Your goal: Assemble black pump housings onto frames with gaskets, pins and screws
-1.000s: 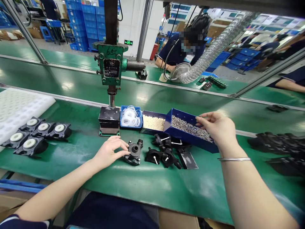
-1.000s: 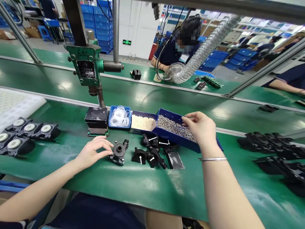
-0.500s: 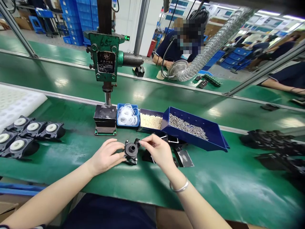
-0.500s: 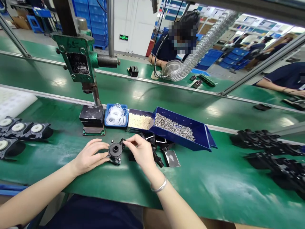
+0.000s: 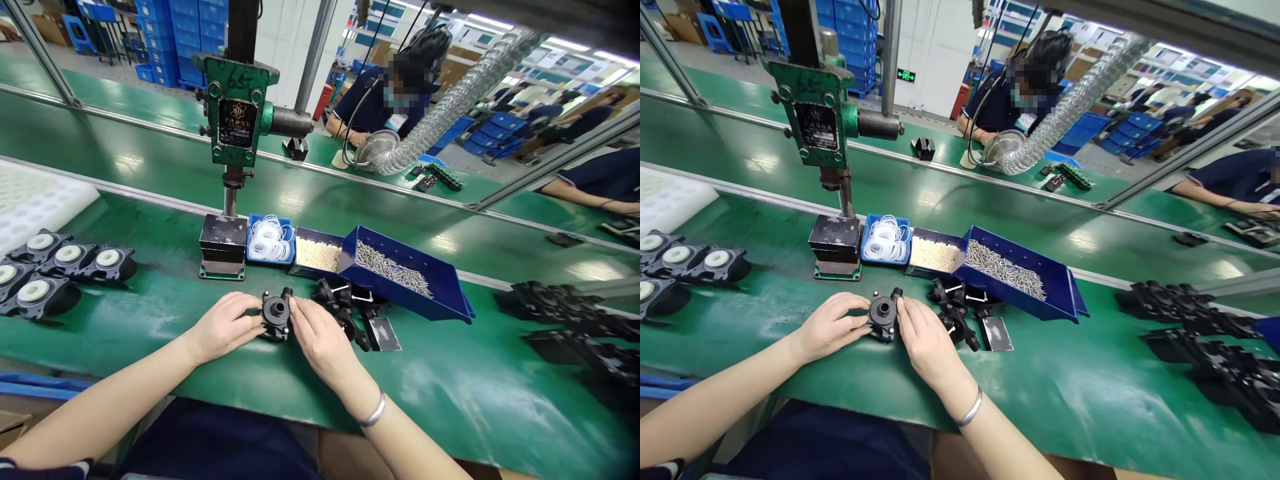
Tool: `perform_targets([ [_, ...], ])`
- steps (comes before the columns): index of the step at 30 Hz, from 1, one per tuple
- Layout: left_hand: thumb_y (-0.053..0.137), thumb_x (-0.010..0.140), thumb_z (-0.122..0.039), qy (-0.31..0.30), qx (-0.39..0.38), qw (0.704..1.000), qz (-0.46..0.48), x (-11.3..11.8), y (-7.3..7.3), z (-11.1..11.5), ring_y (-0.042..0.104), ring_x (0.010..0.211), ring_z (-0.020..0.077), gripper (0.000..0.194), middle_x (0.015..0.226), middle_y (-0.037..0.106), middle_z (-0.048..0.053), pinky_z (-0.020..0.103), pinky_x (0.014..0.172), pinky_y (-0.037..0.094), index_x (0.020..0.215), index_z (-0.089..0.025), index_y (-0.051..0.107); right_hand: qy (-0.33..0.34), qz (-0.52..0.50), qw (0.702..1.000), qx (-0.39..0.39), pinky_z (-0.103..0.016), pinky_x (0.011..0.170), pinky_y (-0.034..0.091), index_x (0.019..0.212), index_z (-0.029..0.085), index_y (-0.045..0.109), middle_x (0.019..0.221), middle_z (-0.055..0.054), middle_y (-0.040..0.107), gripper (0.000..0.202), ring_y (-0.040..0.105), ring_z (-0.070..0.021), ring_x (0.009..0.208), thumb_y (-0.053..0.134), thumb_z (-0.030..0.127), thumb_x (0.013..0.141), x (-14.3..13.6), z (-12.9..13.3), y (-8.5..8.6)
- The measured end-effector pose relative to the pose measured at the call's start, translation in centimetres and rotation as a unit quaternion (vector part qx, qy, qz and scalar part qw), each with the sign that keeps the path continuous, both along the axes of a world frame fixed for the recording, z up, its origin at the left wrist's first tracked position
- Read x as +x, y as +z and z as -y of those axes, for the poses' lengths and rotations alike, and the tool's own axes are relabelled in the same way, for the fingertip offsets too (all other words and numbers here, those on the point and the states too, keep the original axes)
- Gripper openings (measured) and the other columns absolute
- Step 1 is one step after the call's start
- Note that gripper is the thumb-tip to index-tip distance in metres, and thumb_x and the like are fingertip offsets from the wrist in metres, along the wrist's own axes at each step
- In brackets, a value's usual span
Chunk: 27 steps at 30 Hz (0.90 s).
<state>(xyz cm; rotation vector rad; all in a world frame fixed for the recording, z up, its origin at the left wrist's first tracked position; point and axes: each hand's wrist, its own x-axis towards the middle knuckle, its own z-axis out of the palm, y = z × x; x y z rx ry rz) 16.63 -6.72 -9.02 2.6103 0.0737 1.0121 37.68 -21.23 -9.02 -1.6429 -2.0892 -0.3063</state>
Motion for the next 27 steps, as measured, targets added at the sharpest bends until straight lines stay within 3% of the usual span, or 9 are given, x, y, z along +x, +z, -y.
perform_targets([
  [3,0.07,0.09,-0.018,-0.001,-0.027,1.0,0.002,-0.1,-0.3,0.1,0.062,0.117,0.026,0.019,0.117,0.063,0.013,0.046,0.096,0.057,0.107,-0.019,0.061,-0.005,0.027,0.999,-0.019,-0.056,0.104,0.052,0.155,0.005,0.029,0.136,-0.027,0.058,0.061,0.054,-0.0356,0.13,0.041,0.001,0.095,-0.4,0.7,-0.2],
  [7,0.073,0.087,-0.018,-0.009,-0.09,0.996,-0.015,-0.1,-0.8,0.0,0.049,0.138,0.0324,0.024,0.136,0.051,0.017,0.05,0.105,0.052,0.106,-0.02,0.059,-0.038,-0.006,0.999,-0.005,-0.055,0.102,0.054,0.158,0.01,0.025,0.134,-0.025,0.059,0.062,0.056,-0.033,0.127,0.039,0.003,0.097,-0.8,0.6,-0.2],
  [11,0.078,0.083,-0.023,-0.027,-0.22,0.974,-0.035,0.7,-1.6,0.0,0.052,0.135,0.0319,0.045,0.147,0.042,0.019,0.051,0.105,0.053,0.118,-0.021,0.05,-0.024,0.009,0.999,-0.04,-0.056,0.104,0.052,0.15,0.009,0.041,0.133,-0.023,0.06,0.053,0.057,-0.0329,0.126,0.04,0.005,0.097,-0.2,-0.1,0.4],
  [14,0.08,0.08,-0.026,-0.016,-0.291,0.955,-0.053,1.3,-2.1,0.0,0.062,0.122,0.0286,0.077,0.138,0.052,0.017,0.048,0.098,0.058,0.14,-0.024,0.034,-0.043,0.027,0.998,-0.047,-0.061,0.107,0.048,0.137,0.007,0.055,0.128,-0.024,0.062,0.044,0.056,-0.035,0.126,0.04,0.004,0.095,0.1,-0.2,0.1],
  [17,0.086,0.073,-0.032,-0.009,-0.286,0.955,-0.073,1.4,-2.3,0.1,0.063,0.119,0.0295,0.089,0.128,0.058,0.013,0.048,0.097,0.059,0.144,-0.024,0.033,-0.035,0.029,0.998,-0.04,-0.058,0.107,0.049,0.122,0.008,0.064,0.12,-0.021,0.066,0.038,0.056,-0.0336,0.126,0.04,0.003,0.093,-0.2,0.0,-0.9],
  [21,0.085,0.074,-0.038,-0.002,-0.238,0.966,-0.097,1.1,-2.1,0.4,0.058,0.127,0.0318,0.089,0.139,0.052,0.016,0.05,0.105,0.054,0.145,-0.023,0.033,-0.029,0.0,0.999,-0.039,-0.057,0.111,0.048,0.126,0.008,0.06,0.127,-0.02,0.063,0.04,0.058,-0.0313,0.124,0.039,0.003,0.093,-0.6,0.1,-1.3],
  [24,0.08,0.077,-0.032,0.011,-0.226,0.969,-0.099,0.8,-2.0,0.7,0.059,0.126,0.0327,0.097,0.143,0.048,0.018,0.051,0.104,0.054,0.153,-0.023,0.02,0.015,-0.023,0.998,-0.055,-0.059,0.114,0.044,0.132,0.01,0.056,0.13,-0.02,0.061,0.042,0.056,-0.0305,0.128,0.039,0.004,0.094,-0.7,-0.1,-0.1],
  [27,0.078,0.078,-0.027,0.004,-0.251,0.964,-0.09,0.5,-2.3,1.0,0.064,0.118,0.031,0.107,0.141,0.049,0.02,0.048,0.098,0.058,0.157,-0.022,0.007,0.043,-0.108,0.989,-0.09,-0.057,0.116,0.042,0.14,0.011,0.048,0.141,-0.02,0.054,0.049,0.049,-0.031,0.136,0.047,0.009,0.091,-1.2,-0.1,2.1],
])
